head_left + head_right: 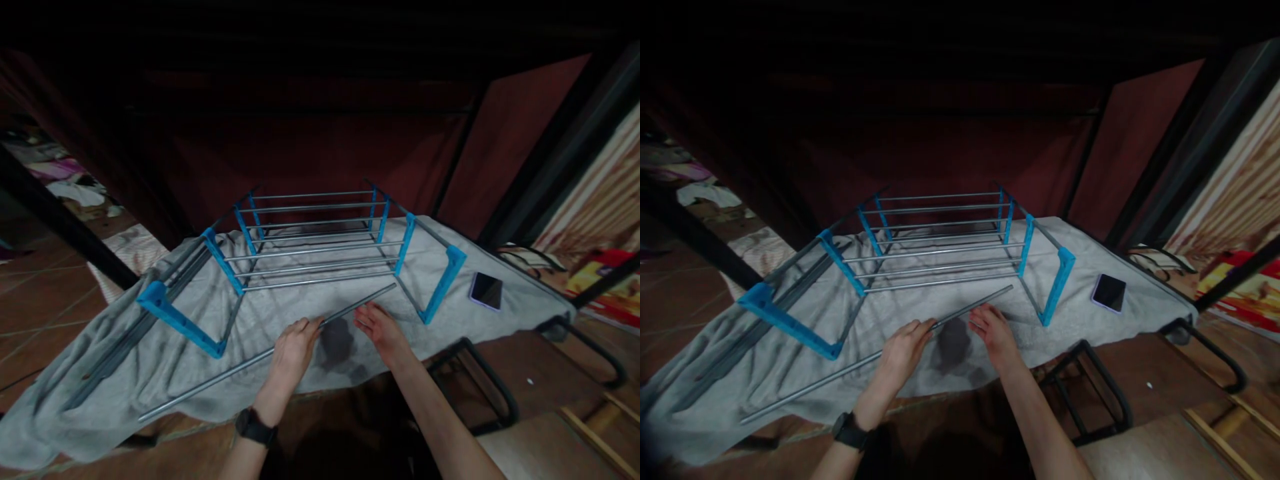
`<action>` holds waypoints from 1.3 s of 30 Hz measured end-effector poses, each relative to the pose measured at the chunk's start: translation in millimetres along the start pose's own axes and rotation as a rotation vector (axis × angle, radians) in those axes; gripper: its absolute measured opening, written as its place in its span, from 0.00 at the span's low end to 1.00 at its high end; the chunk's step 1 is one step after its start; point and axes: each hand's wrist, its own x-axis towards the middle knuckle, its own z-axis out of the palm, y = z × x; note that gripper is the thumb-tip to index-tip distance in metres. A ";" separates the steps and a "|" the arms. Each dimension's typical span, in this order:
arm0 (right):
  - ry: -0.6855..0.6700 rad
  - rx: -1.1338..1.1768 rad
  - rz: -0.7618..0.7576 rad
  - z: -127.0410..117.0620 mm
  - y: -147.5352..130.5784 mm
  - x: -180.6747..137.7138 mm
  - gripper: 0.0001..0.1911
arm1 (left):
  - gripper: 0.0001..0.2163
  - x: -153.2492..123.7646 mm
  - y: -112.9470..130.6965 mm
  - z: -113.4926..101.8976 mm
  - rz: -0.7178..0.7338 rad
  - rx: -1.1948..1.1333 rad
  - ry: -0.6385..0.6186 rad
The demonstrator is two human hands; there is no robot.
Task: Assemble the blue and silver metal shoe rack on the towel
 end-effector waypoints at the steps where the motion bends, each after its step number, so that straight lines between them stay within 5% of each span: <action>1: 0.019 0.009 -0.007 -2.0 0.2 2.6 0.14 | 0.16 0.3 1.5 0.1 0.009 -0.001 -0.014; 17: 0.248 0.090 0.037 -49.9 3.9 2.5 0.06 | 0.10 -15.0 -16.4 -2.5 -0.006 0.029 -0.151; 39: 0.217 0.019 -0.019 -65.2 1.1 4.0 0.05 | 0.12 -5.5 4.2 -3.9 -0.034 0.118 -0.109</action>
